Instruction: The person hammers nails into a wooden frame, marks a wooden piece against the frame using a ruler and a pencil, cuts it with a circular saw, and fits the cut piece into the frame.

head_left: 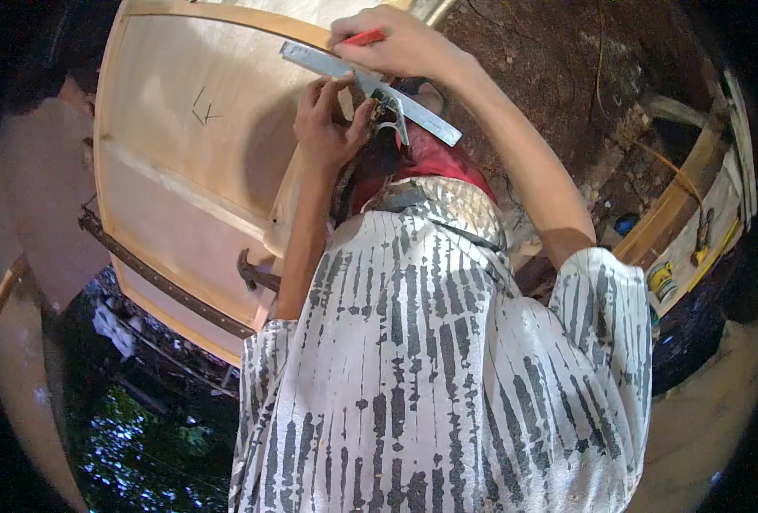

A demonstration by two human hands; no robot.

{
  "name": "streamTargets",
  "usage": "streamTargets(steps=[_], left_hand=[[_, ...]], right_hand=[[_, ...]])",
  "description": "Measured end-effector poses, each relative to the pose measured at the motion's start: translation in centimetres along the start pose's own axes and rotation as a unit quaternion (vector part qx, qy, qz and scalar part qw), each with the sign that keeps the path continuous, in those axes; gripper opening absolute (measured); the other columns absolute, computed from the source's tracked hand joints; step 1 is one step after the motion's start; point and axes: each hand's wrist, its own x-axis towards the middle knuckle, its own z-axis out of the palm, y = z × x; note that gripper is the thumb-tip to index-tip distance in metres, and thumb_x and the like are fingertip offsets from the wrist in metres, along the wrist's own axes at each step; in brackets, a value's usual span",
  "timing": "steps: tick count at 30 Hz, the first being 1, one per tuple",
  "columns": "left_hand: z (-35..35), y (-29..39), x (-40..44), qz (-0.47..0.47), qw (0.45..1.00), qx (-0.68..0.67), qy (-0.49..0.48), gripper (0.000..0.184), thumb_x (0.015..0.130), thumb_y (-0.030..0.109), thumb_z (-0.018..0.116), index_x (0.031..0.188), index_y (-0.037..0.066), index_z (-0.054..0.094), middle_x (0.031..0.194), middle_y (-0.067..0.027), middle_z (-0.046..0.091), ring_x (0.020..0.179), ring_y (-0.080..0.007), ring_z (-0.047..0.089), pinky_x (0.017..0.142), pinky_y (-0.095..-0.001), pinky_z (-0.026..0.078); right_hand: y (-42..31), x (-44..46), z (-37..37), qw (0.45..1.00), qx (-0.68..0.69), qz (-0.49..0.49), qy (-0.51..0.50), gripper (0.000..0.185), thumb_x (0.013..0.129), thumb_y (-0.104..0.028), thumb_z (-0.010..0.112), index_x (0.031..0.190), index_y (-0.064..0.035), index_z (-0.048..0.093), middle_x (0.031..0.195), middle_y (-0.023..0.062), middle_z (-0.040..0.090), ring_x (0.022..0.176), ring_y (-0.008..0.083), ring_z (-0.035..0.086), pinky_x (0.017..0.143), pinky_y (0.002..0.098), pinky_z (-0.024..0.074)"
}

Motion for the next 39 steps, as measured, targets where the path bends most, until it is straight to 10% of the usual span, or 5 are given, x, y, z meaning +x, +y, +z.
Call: streamTargets(steps=[8, 11, 15, 19, 39], left_hand=[[0.4, 1.2, -0.2, -0.077, 0.994, -0.077, 0.001, 0.048, 0.081, 0.032, 0.085, 0.122, 0.013, 0.07, 0.115, -0.0179, 0.066, 0.099, -0.037, 0.067, 0.08, -0.044, 0.056], [0.2, 0.0, -1.0, -0.066, 0.995, -0.075, 0.011, 0.049, 0.08, 0.03, 0.085, 0.123, 0.014, 0.07, 0.117, -0.0179, 0.066, 0.098, -0.0366, 0.067, 0.078, -0.0439, 0.056], [-1.0, 0.6, -0.5, -0.04, 0.999, -0.024, 0.013, 0.049, 0.079, 0.03, 0.086, 0.123, 0.015, 0.07, 0.118, -0.0174, 0.066, 0.098, -0.0361, 0.068, 0.079, -0.0439, 0.057], [-1.1, -0.9, -0.5, -0.021, 0.998, -0.041, 0.044, 0.051, 0.079, 0.029, 0.086, 0.125, 0.016, 0.068, 0.12, -0.0157, 0.066, 0.107, -0.0359, 0.065, 0.089, -0.0456, 0.054], [-14.6, -7.6, -16.8, -0.199, 0.98, 0.013, -0.006, 0.072, 0.075, 0.019, 0.077, 0.143, 0.015, 0.054, 0.144, -0.0142, 0.057, 0.133, -0.0377, 0.053, 0.113, -0.0488, 0.042]], right_hand=[[1.2, -6.5, -1.7, 0.975, -0.202, -0.09, -0.006, 0.029, 0.097, -0.032, 0.06, 0.101, -0.0049, 0.069, 0.087, 0.0147, 0.065, 0.093, 0.0344, 0.064, 0.082, 0.0446, 0.0508], [-0.4, -10.3, -4.4, 0.833, -0.49, 0.069, -0.246, 0.031, 0.099, -0.031, 0.059, 0.107, -0.0026, 0.069, 0.096, 0.0166, 0.068, 0.097, 0.0366, 0.065, 0.088, 0.0433, 0.0513], [3.4, -14.1, -0.9, 0.962, -0.066, 0.258, -0.06, 0.035, 0.105, -0.031, 0.057, 0.11, 0.0019, 0.069, 0.101, 0.0108, 0.072, 0.099, 0.0292, 0.066, 0.09, 0.0399, 0.0517], [2.9, -12.8, 3.3, 0.928, 0.204, 0.31, -0.045, 0.035, 0.107, -0.032, 0.057, 0.109, -0.0002, 0.07, 0.089, 0.0052, 0.07, 0.08, 0.0128, 0.064, 0.08, 0.0264, 0.0524], [-1.4, -8.0, 19.2, 0.827, 0.19, 0.427, -0.313, 0.021, 0.101, -0.019, 0.064, 0.109, -0.0007, 0.071, 0.102, 0.0089, 0.077, 0.096, 0.0142, 0.071, 0.086, 0.0298, 0.0547]])
